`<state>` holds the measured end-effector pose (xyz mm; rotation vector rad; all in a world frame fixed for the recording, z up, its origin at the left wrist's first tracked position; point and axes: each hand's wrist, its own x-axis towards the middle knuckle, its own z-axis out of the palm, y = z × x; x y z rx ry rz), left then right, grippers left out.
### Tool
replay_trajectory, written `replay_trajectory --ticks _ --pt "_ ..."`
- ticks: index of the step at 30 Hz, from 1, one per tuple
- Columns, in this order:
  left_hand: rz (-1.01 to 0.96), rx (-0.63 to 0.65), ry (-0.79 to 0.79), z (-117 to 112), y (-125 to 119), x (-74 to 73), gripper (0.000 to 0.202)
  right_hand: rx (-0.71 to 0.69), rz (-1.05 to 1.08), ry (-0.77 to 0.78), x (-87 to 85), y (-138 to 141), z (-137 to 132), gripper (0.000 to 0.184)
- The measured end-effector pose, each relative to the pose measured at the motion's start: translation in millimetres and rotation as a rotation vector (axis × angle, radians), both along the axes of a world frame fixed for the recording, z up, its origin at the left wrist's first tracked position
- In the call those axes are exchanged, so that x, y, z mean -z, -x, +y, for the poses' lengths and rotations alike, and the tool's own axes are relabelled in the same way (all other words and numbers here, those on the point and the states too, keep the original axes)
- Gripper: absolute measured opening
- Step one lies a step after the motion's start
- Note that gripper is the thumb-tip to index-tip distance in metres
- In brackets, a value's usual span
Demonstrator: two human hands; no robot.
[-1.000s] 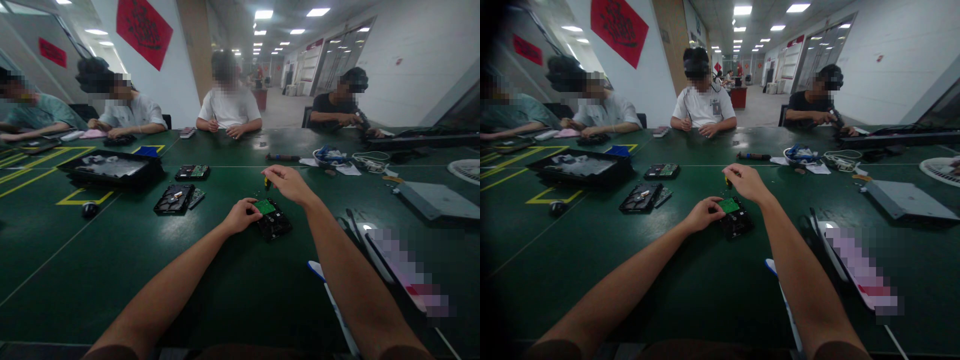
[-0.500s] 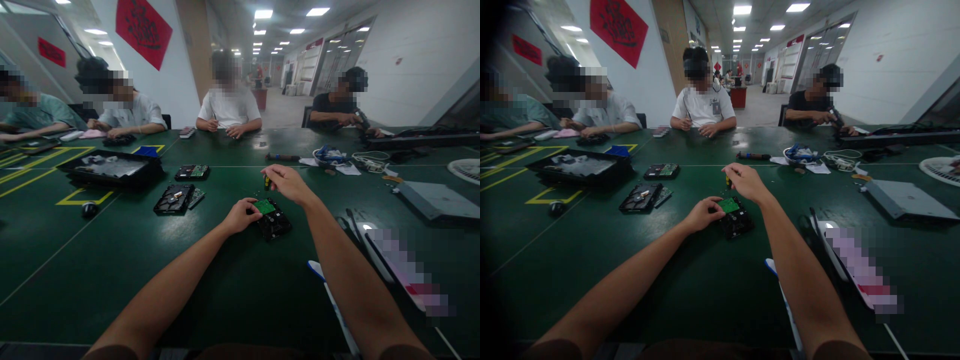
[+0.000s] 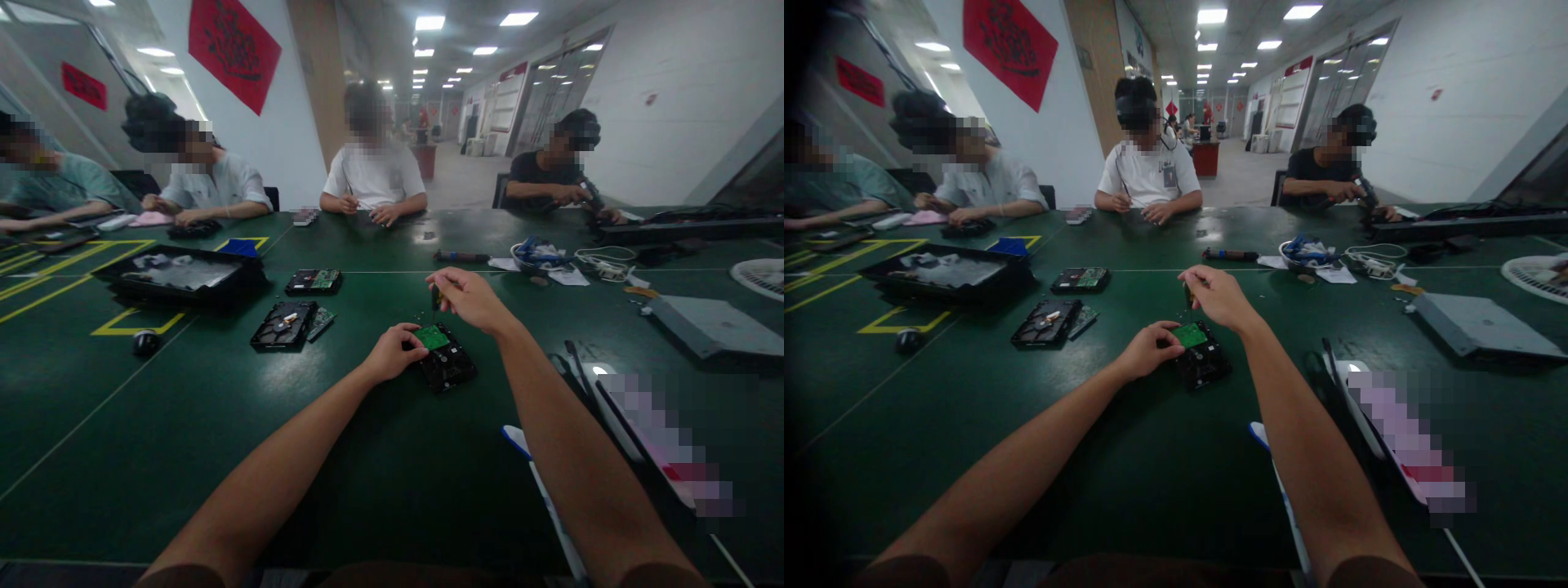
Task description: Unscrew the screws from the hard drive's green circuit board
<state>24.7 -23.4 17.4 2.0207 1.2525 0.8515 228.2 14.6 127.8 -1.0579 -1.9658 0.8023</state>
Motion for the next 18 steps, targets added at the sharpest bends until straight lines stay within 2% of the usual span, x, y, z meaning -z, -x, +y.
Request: replay_trajectory --ticks 3,6,13,16,18 --pt "0.004 -0.001 0.006 -0.7 -0.1 -1.6 0.009 0.068 -0.038 -0.062 -0.5 -1.8 1.4 0.028" --pt "0.0 -0.001 0.009 -0.8 0.1 -1.9 0.009 0.134 -0.034 -0.048 -1.0 -2.4 1.0 0.026" --pt "0.001 0.0 -0.003 1.0 1.1 1.4 0.009 -0.022 0.006 0.004 -2.5 -2.5 -1.5 0.033" --pt "0.006 -0.001 0.003 1.0 1.2 1.3 0.01 -0.016 -0.025 -0.015 -3.2 -3.9 -0.7 0.033" --pt "0.007 -0.006 0.006 0.4 1.1 0.5 0.01 0.038 -0.054 -0.055 -3.3 -4.4 0.0 0.031"
